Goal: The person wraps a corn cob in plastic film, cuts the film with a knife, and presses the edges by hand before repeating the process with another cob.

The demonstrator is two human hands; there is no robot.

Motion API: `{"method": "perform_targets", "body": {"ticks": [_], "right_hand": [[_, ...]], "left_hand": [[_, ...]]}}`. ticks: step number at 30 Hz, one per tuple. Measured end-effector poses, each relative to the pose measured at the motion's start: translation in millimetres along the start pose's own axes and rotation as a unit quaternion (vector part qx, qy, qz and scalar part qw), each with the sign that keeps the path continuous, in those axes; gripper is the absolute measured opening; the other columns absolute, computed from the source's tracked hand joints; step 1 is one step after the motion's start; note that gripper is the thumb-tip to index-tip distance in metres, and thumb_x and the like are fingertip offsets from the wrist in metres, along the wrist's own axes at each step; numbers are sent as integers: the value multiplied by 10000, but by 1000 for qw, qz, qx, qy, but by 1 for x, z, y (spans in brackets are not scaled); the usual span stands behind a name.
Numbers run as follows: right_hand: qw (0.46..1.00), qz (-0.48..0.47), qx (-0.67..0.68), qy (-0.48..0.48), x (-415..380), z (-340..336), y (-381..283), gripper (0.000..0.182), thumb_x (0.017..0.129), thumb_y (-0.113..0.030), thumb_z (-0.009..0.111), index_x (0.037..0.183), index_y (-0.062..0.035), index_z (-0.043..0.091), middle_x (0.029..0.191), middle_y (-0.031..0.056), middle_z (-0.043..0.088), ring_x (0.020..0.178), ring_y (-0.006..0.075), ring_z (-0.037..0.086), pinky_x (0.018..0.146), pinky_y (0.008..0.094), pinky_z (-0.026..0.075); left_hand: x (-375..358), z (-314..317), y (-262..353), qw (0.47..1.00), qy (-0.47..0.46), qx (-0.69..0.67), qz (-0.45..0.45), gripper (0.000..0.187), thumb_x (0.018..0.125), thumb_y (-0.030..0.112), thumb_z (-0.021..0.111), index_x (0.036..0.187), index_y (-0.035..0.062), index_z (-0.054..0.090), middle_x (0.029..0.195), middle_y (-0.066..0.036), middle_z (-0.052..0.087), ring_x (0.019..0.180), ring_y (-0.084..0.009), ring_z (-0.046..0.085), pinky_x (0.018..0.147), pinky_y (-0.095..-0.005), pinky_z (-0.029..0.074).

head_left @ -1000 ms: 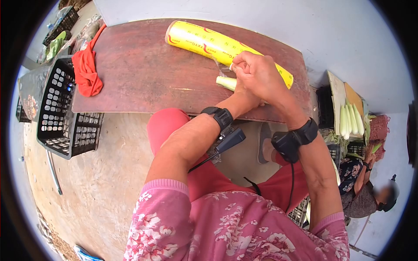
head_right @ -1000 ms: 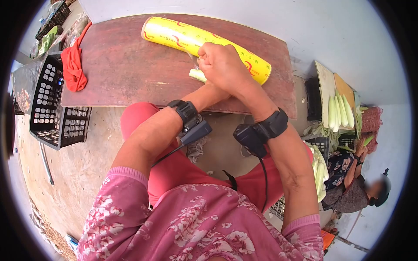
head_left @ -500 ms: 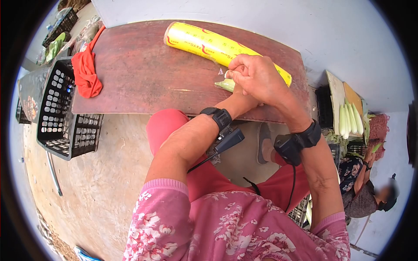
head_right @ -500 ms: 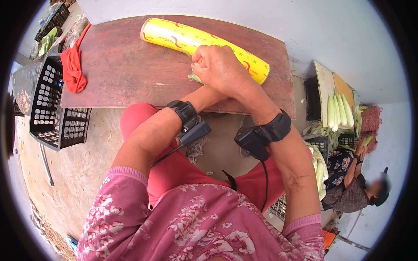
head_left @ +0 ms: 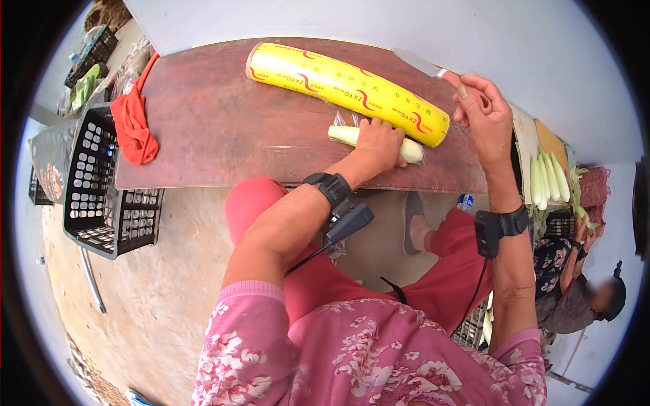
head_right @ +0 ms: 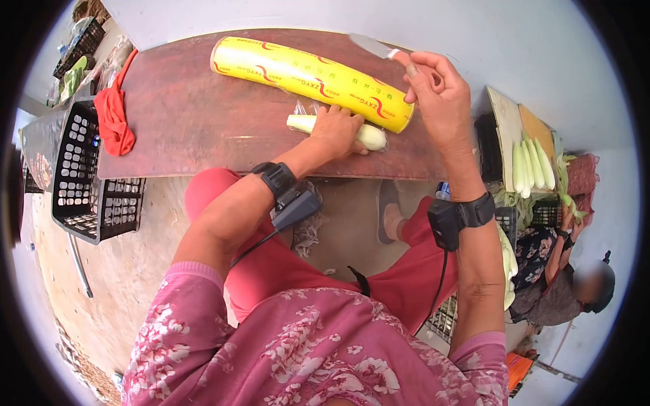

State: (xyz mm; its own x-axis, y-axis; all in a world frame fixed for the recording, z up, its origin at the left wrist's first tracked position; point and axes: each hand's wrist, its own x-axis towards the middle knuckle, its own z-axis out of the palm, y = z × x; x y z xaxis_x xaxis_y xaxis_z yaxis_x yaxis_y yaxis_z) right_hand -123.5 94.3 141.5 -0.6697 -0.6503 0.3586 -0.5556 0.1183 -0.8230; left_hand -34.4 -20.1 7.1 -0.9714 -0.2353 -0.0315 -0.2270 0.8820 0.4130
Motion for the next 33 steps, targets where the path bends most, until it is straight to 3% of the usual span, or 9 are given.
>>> {"method": "perform_targets", "body": {"ticks": [3,6,12,15,18,19,23,26,33], "right_hand": [[996,-9,-80,46,-17,2,40,225,894,-63,627,1117,-37,611,905,32,666,746,59,609,631,210,487],[981,-140,-125,57,-34,28,69,251,848,-56,662,1093,-93,622,864,45,665,714,109,607,651,268,484],[964,-177,-197,-6,-39,50,90,363,770,-21,706,1103,-128,607,789,71,620,617,250,538,654,344,472],[971,-126,-201,-26,-34,47,94,332,833,-58,668,1147,-120,581,1021,95,664,868,242,638,719,321,501],[994,-48,-98,6,-25,47,94,317,849,-66,642,1152,-126,572,1066,98,655,899,252,635,739,325,496],[992,-20,-122,-11,-20,41,89,263,902,-79,592,1162,-93,556,1155,96,646,986,203,634,783,286,494],[990,54,96,-93,5,25,99,224,969,-99,521,1177,-16,510,1260,95,595,1117,151,578,898,231,476],[976,78,170,-114,17,23,108,211,975,-120,523,1170,-40,511,1274,101,593,1121,151,578,948,247,468],[969,82,200,-120,27,19,120,209,975,-153,536,1163,-64,519,1292,106,587,1114,147,578,982,281,461]], "left_hand": [[1,0,0,1000,-1,7,-3,508,696,478,770,1080,160,668,1133,-80,623,1117,-251,521,903,-404,350],[1,-1,0,1000,0,10,-2,524,693,490,769,1087,161,665,1134,-80,623,1114,-250,525,909,-398,355],[2,4,-2,999,23,21,7,566,691,504,764,1128,165,648,1156,-81,616,1139,-257,517,940,-412,356],[2,3,-7,999,17,11,30,616,693,505,751,1168,136,619,1196,-124,589,1166,-303,504,963,-448,368],[2,-1,-7,999,-2,16,34,609,703,474,755,1182,127,612,1215,-137,577,1173,-313,498,966,-450,366],[1,-3,-6,1000,-5,1,30,609,713,443,760,1207,124,604,1202,-143,583,1171,-317,499,965,-448,368],[3,-5,-8,999,-30,-10,33,590,725,451,760,1215,159,610,1200,-109,586,1166,-290,495,962,-437,356],[4,-11,-6,998,-61,-16,18,587,719,438,769,1216,168,611,1190,-118,575,1161,-295,496,961,-445,355],[3,-18,-1,998,-51,-2,20,629,711,440,769,1231,125,608,1162,-181,525,1161,-347,479,969,-456,378]]}}
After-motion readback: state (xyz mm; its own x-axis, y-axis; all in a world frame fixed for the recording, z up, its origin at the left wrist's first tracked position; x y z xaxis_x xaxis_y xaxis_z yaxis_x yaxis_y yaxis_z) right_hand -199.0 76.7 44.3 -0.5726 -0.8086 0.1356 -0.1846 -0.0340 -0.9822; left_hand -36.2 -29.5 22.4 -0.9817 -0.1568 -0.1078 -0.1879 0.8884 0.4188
